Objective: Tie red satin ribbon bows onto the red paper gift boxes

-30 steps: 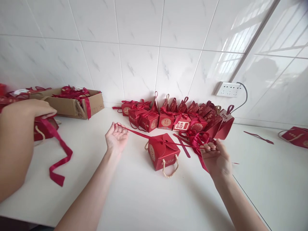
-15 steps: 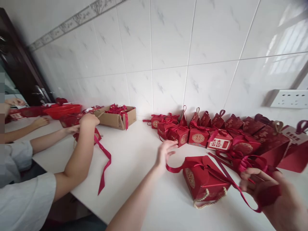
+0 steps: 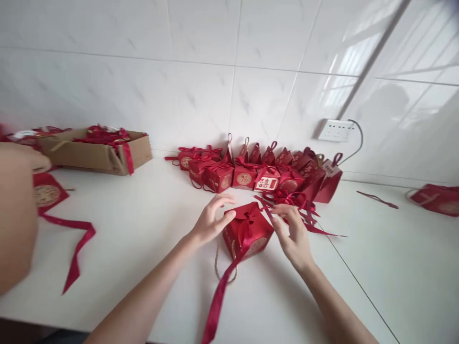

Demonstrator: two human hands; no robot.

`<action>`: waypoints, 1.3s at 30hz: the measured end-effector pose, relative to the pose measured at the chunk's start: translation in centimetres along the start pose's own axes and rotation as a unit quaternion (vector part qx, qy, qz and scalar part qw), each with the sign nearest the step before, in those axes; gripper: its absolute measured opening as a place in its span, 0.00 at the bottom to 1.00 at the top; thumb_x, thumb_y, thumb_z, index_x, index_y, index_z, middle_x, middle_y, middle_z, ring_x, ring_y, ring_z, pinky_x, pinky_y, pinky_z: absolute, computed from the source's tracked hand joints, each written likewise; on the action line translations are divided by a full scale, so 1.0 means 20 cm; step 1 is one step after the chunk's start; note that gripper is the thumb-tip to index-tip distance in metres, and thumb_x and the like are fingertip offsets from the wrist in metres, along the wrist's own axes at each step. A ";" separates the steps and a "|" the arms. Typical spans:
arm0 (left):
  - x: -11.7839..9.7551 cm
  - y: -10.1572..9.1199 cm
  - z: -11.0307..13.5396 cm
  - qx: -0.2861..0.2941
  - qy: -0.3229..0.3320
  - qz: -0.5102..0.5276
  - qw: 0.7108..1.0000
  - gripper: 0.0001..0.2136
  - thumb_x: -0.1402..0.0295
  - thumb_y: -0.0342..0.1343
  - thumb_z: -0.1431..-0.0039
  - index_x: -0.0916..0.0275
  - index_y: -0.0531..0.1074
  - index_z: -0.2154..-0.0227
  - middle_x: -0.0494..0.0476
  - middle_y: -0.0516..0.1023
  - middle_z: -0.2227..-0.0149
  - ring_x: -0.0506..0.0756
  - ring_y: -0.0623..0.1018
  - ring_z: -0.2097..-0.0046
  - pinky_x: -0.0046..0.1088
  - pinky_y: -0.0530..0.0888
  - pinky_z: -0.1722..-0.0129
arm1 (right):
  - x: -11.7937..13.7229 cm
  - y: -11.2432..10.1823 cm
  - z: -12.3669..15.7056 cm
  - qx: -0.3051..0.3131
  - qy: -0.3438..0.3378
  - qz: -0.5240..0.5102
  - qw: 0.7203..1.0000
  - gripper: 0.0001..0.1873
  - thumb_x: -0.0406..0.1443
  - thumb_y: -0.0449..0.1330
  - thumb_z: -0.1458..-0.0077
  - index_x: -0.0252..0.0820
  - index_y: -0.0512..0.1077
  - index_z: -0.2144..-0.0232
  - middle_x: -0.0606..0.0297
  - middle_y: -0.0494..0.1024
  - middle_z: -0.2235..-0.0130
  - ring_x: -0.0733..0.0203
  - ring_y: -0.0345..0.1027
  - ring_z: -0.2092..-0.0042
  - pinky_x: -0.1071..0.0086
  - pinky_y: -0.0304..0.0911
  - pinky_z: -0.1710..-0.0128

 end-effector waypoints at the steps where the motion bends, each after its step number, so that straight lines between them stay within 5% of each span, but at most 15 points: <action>1: -0.02 0.02 0.01 0.029 0.015 0.000 0.999 0.09 0.65 0.54 0.46 0.58 0.73 0.62 0.57 0.73 0.55 0.57 0.71 0.50 0.30 0.65 0.51 | 0.02 0.01 0.00 0.012 -0.013 0.012 1.000 0.07 0.40 0.54 0.42 0.45 0.68 0.65 0.59 0.69 0.59 0.54 0.65 0.55 0.57 0.64 0.56; 7: -0.06 0.05 0.04 0.057 0.066 -0.072 0.994 0.06 0.66 0.55 0.47 0.59 0.74 0.67 0.55 0.70 0.68 0.55 0.71 0.64 0.30 0.68 0.61 | 0.13 0.04 0.04 0.100 -0.056 -0.004 0.993 0.04 0.36 0.57 0.44 0.44 0.72 0.68 0.58 0.67 0.58 0.54 0.66 0.54 0.58 0.65 0.55; 13: -0.11 0.06 0.05 0.115 0.065 -0.073 0.989 0.07 0.71 0.52 0.48 0.59 0.74 0.68 0.56 0.67 0.64 0.57 0.71 0.58 0.33 0.68 0.55 | 0.18 0.03 0.02 0.162 0.026 -0.045 0.985 0.05 0.34 0.58 0.46 0.45 0.75 0.70 0.60 0.70 0.60 0.57 0.67 0.56 0.64 0.68 0.61; 18: -0.15 0.05 0.05 0.152 0.070 -0.125 0.978 0.04 0.72 0.52 0.48 0.60 0.71 0.73 0.54 0.68 0.64 0.55 0.70 0.57 0.33 0.67 0.53 | 0.21 0.04 -0.01 0.185 0.046 -0.013 0.982 0.04 0.34 0.60 0.49 0.45 0.75 0.73 0.61 0.71 0.60 0.56 0.66 0.55 0.62 0.65 0.56; 31: -0.14 0.14 0.09 0.048 0.035 -0.037 0.998 0.06 0.69 0.48 0.42 0.61 0.66 0.73 0.55 0.66 0.64 0.55 0.69 0.57 0.34 0.67 0.54 | 0.19 0.03 0.00 0.170 0.069 -0.063 0.981 0.05 0.36 0.58 0.47 0.43 0.70 0.74 0.60 0.71 0.60 0.58 0.66 0.57 0.64 0.63 0.57; 39: -0.14 0.14 0.09 0.062 0.075 -0.059 0.994 0.02 0.70 0.52 0.46 0.61 0.68 0.71 0.56 0.67 0.63 0.57 0.69 0.55 0.37 0.66 0.52 | 0.18 0.04 0.02 0.151 0.095 -0.079 0.981 0.06 0.39 0.58 0.46 0.44 0.72 0.72 0.61 0.70 0.59 0.57 0.65 0.55 0.62 0.61 0.55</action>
Point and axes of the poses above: each hand's wrist, its own z-axis away from the middle knuckle, its own y-axis out of the palm, x = y × z, the point moved 1 cm from there along -z, towards the middle knuckle
